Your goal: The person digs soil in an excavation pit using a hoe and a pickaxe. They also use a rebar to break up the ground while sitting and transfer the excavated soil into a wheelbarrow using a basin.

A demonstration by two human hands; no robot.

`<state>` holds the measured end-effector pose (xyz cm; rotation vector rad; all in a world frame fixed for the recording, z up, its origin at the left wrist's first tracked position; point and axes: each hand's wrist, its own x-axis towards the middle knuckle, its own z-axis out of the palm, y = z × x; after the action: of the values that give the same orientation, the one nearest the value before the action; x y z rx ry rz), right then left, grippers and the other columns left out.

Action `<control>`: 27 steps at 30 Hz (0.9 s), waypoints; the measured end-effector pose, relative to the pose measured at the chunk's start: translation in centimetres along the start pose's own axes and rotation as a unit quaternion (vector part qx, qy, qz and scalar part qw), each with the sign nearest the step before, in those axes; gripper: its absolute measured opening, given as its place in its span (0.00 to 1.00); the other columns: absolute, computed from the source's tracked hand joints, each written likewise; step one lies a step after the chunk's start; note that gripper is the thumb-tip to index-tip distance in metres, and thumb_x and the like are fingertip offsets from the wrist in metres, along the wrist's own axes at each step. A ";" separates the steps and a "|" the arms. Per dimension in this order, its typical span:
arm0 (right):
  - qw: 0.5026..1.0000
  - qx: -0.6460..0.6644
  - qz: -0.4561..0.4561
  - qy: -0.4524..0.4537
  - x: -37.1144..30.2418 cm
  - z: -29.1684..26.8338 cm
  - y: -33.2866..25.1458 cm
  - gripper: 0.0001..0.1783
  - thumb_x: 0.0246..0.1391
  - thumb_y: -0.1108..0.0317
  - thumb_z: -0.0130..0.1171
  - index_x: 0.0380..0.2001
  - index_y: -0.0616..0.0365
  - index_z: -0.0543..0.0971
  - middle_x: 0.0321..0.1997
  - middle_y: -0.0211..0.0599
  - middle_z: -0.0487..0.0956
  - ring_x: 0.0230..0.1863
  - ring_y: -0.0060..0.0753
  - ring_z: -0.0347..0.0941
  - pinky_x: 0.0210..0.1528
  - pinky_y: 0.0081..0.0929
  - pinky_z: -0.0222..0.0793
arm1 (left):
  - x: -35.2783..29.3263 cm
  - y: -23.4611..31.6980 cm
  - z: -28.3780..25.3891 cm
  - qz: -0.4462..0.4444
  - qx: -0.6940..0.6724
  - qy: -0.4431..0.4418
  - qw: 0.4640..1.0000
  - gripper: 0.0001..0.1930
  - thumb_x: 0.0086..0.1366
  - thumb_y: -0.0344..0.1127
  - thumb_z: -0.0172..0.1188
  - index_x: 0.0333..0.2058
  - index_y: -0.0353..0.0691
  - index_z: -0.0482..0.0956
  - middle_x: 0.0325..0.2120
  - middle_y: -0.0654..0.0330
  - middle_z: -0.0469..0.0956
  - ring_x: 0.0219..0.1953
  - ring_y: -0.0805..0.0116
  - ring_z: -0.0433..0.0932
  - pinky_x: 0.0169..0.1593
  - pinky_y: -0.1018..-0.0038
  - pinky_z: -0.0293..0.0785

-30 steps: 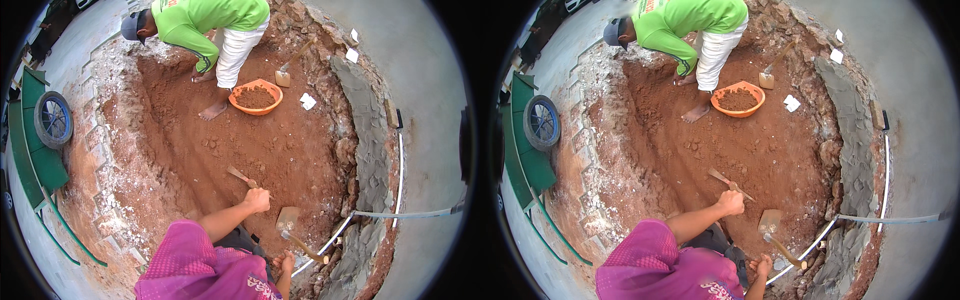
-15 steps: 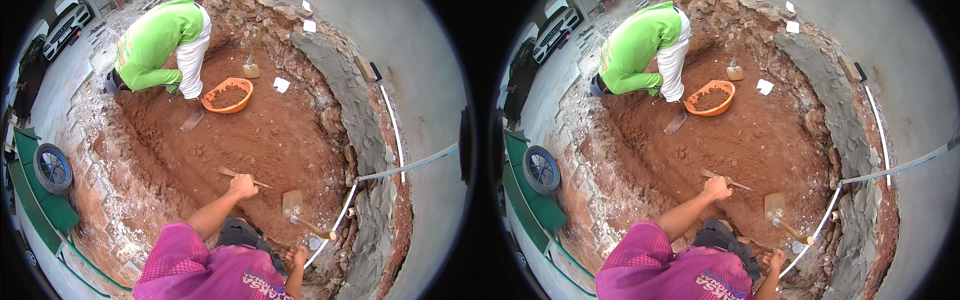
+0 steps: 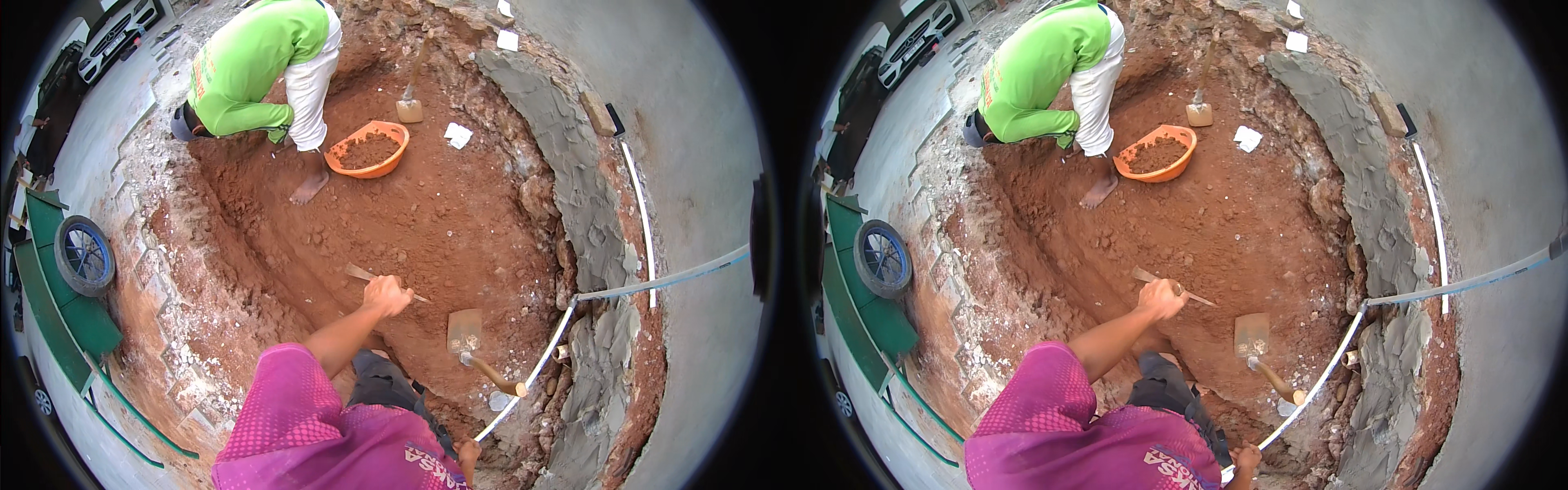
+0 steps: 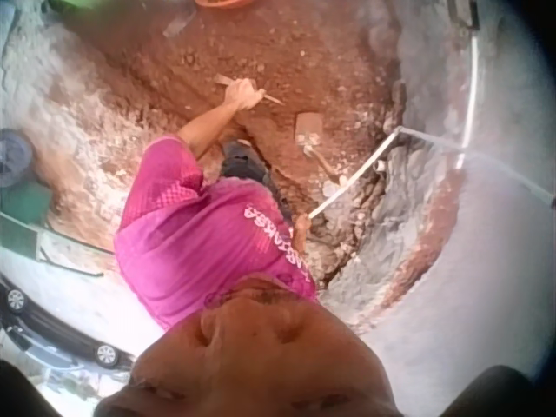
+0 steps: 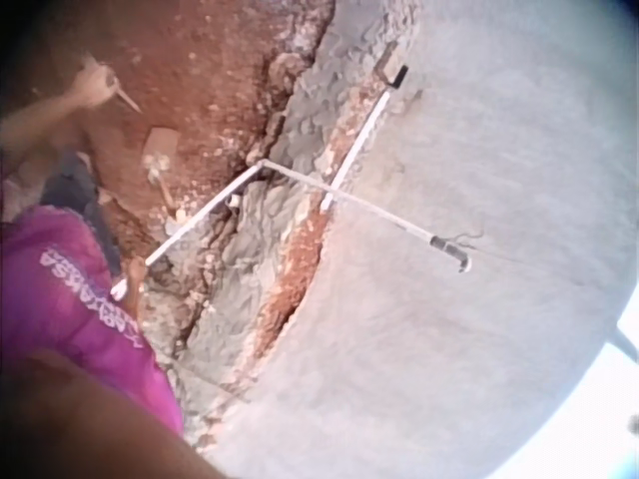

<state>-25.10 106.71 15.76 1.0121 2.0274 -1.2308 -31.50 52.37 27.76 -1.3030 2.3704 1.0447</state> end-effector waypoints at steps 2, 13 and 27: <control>0.999 0.032 -0.032 0.010 -0.1 -0.1 -2.8 0.14 0.59 0.68 0.64 0.41 0.60 0.70 0.20 0.39 0.75 0.14 0.31 0.72 0.14 0.29 0.70 | -0.3 -0.8 0.8 -0.004 -0.008 0.003 1.000 0.24 0.58 0.53 0.59 0.38 0.35 0.86 0.41 0.38 0.82 0.49 0.44 0.81 0.56 0.57 0.76; 0.757 -0.339 -0.545 0.119 -4.0 3.1 -22.7 0.28 0.49 0.59 0.71 0.48 0.66 0.75 0.41 0.53 0.79 0.43 0.60 0.75 0.50 0.51 0.70 | -3.2 -0.5 1.7 0.002 -0.008 0.017 1.000 0.22 0.59 0.52 0.59 0.39 0.38 0.86 0.39 0.38 0.82 0.45 0.42 0.82 0.52 0.55 0.78; 0.805 -0.355 -0.475 0.003 -4.0 5.1 -25.3 0.08 0.55 0.68 0.64 0.30 0.64 0.81 0.21 0.49 0.78 0.23 0.40 0.77 0.31 0.40 0.71 | -3.5 -1.7 4.0 0.016 -0.016 0.059 0.998 0.24 0.59 0.54 0.60 0.38 0.35 0.85 0.36 0.40 0.83 0.42 0.42 0.83 0.50 0.55 0.78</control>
<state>-43.29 93.40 28.87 -0.4413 2.7510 -0.6703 -28.66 56.77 25.90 -1.3787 2.4771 1.0453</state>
